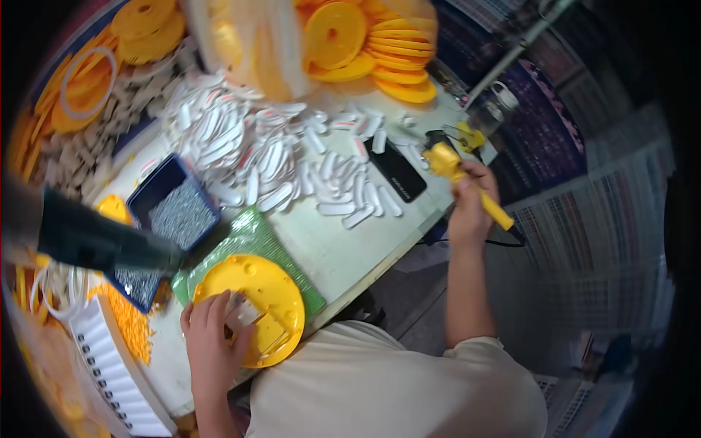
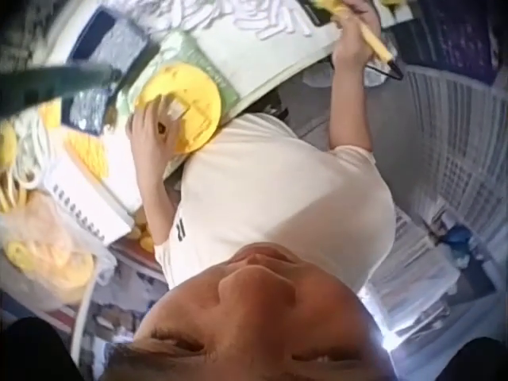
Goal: Assemble and inspect yellow circular toy components using pneumatic and thermal tools.
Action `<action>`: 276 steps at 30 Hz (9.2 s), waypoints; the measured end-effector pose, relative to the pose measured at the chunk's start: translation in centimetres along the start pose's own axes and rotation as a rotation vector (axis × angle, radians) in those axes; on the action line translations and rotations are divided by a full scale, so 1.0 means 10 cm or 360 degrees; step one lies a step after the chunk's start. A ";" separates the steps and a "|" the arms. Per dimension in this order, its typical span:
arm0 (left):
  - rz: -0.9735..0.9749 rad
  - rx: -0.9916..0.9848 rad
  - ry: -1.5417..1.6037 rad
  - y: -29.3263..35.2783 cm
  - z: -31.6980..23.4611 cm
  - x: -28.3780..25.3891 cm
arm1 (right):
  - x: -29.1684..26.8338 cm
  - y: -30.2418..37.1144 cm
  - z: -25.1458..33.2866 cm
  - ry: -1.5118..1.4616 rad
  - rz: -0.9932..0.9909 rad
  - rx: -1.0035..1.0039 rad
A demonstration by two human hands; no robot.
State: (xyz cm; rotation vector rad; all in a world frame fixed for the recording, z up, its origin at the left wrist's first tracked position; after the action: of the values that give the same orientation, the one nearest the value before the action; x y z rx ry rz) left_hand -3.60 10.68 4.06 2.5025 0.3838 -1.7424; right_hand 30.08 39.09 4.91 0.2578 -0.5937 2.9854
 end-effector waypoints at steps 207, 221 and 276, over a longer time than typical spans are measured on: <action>-0.0816 -0.0250 0.0649 0.55 0.60 0.36 | 2.70 1.37 -0.28 0.0395 0.2195 -0.0937; -0.0798 -0.0238 0.0636 0.56 0.62 0.37 | 2.70 1.43 -0.39 0.0646 0.2266 -0.0959; -0.0734 -0.0191 0.0763 0.60 0.65 0.56 | 1.23 -1.54 0.27 0.1044 0.0476 -0.0278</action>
State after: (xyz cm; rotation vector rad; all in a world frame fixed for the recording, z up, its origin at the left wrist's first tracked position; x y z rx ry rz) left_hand -6.27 4.57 -3.97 2.8796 1.1343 -1.1358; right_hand 20.26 52.87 15.37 -0.8552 -0.8425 2.9738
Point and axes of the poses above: each hand's wrist, its own y-axis away from the middle knuckle, its own x-axis out of the palm, z = x × y, the point moved 2 cm from there along -y, towards the middle knuckle, and after that the axes turned 7 degrees about -y, right-handed, at the moved point
